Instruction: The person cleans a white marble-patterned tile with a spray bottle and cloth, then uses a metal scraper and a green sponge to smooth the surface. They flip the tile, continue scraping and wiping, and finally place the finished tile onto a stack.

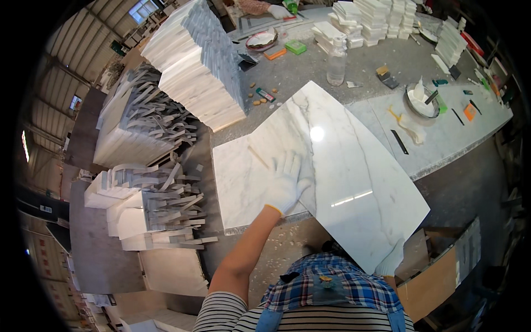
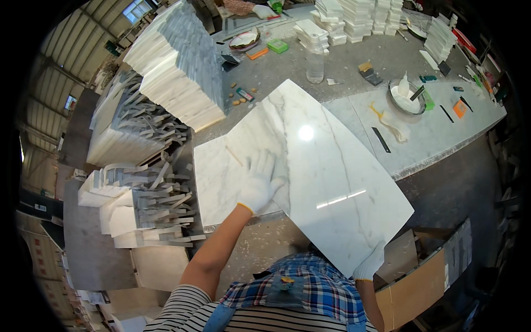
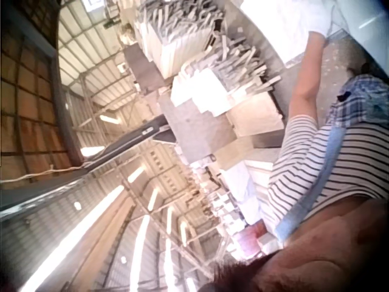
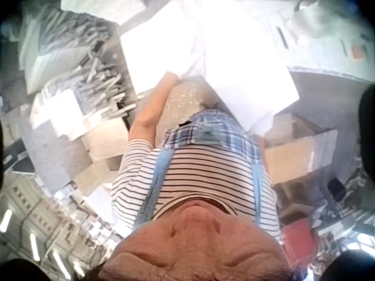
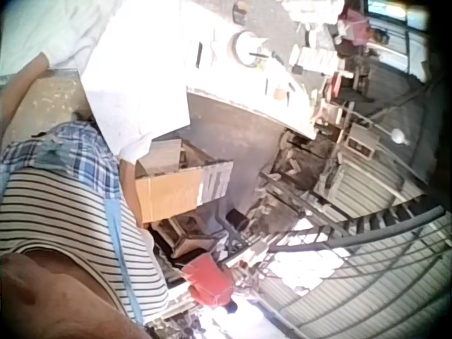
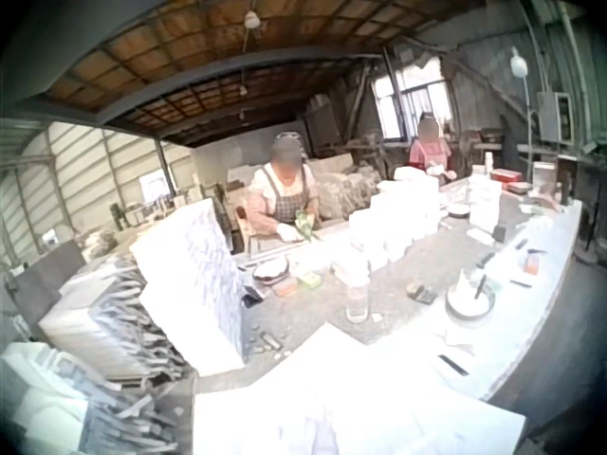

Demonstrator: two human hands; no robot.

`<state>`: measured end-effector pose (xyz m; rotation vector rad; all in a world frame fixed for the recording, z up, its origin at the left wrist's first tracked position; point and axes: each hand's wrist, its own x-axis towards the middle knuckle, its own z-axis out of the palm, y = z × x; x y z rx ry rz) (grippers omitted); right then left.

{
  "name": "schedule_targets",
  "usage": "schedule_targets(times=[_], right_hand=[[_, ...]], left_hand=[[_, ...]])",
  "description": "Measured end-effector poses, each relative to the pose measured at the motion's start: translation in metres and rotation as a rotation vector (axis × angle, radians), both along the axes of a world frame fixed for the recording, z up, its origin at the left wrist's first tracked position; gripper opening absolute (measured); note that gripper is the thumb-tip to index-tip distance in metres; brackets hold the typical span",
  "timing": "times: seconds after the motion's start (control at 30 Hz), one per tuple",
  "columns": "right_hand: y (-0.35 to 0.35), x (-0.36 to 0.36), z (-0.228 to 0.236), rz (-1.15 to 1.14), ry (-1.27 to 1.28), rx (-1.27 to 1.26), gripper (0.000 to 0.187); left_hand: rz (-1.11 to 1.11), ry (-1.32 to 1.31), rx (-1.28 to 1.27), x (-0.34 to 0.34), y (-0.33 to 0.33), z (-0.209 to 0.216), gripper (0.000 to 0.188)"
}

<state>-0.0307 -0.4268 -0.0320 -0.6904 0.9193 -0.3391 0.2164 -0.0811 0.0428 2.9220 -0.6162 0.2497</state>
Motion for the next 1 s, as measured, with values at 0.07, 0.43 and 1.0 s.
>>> schedule_targets(times=[0.07, 0.43, 1.0], right_hand=[[-0.006, -0.004, -0.014, -0.014, -0.001, 0.031, 0.053], [-0.010, -0.026, -0.077, 0.214, 0.178, -0.286, 0.063], [0.011, 0.015, -0.003, -0.059, 0.219, -0.190, 0.055]], left_hand=[[0.025, 0.049, 0.038, 0.014, 0.006, 0.009, 0.084], [0.379, -0.034, 0.032, 0.085, 0.090, 0.013, 0.085], [0.371, 0.439, -0.446, 0.212, 0.081, 0.042, 0.081]])
